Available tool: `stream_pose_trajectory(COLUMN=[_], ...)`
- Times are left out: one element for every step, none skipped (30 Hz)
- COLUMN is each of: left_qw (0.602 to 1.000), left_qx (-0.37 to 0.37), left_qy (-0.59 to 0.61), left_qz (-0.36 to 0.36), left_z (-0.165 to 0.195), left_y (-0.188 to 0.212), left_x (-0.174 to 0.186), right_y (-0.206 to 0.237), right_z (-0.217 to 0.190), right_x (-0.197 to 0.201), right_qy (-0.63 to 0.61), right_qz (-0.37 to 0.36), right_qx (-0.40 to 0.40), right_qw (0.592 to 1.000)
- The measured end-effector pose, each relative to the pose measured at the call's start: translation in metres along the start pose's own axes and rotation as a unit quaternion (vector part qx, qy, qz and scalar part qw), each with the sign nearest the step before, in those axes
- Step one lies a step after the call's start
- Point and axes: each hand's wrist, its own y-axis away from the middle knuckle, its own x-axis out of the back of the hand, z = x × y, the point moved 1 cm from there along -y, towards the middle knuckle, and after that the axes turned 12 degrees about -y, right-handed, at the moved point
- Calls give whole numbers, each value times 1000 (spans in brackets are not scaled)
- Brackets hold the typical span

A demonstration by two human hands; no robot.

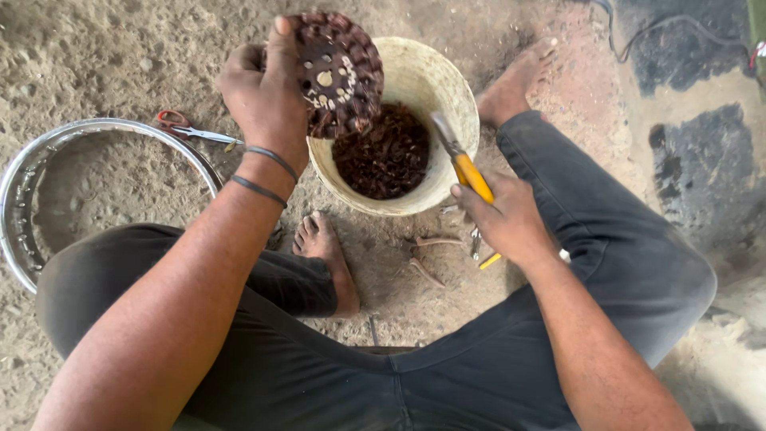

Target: The person uses an angle grinder to cut through copper windings on a fan stator and then pulls the cut wires out using pliers.

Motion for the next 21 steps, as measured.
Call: stream_pose_trajectory(left_qw=[999,998,996,997,997,997,995,994,991,986,980,971,975,979,983,979,974,969,966,962,958], left_qx=[-28,-55,-84,-66,-46,-28,-45,-60,-76,-107,-138,-170,-155,-138,-122,-143,-163,-181,-190,-202,-214], left_qy=[-16,-30,-43,-48,-55,-62,-73,-83,-94,-119,-144,-168,-157,-146,-136,-145,-156,-167,-176,-185,-193], left_qz=[1,1,0,-16,-29,-40,-44,-48,-53,-39,-24,-9,-16,-24,-30,-18,-8,2,3,6,8], left_z=[0,1,3,5,6,7,9,11,12,13,14,15,14,14,14,15,16,17,18,19,20], left_y=[6,11,16,20,24,27,29,32,35,37,38,40,41,42,44,45,48,50,50,50,49], left_x=[-1,-2,-4,-6,-7,-6,-7,-8,-8,-9,-11,-13,-15,-17,-19,-21,-22,-22,-22,-21,-21], right_y=[0,0,2,4,7,9,11,10,10,10,9,9,9,9,10,10,11,11,11,10,8], right_z=[-2,-4,-5,-6,-9,-12,-16,-17,-18,-19,-21,-23,-24,-26,-27,-28,-29,-30,-31,-30,-29], right_x=[1,0,-2,-3,-3,-4,-5,-6,-6,-6,-7,-8,-9,-11,-13,-15,-17,-18,-19,-20,-20], right_qy=[29,39,49,60,62,64,66,74,82,90,93,97,100,115,130,144,159,175,191,197,204], right_qz=[-7,-14,-20,-26,-12,0,11,5,0,-5,-2,0,2,14,25,38,44,49,55,41,28], right_qx=[22,10,-2,-14,52,121,191,133,74,16,28,42,56,82,110,138,151,162,175,151,125], right_qw=[999,999,999,998,997,991,979,988,994,996,995,994,993,990,985,979,975,970,964,968,971])
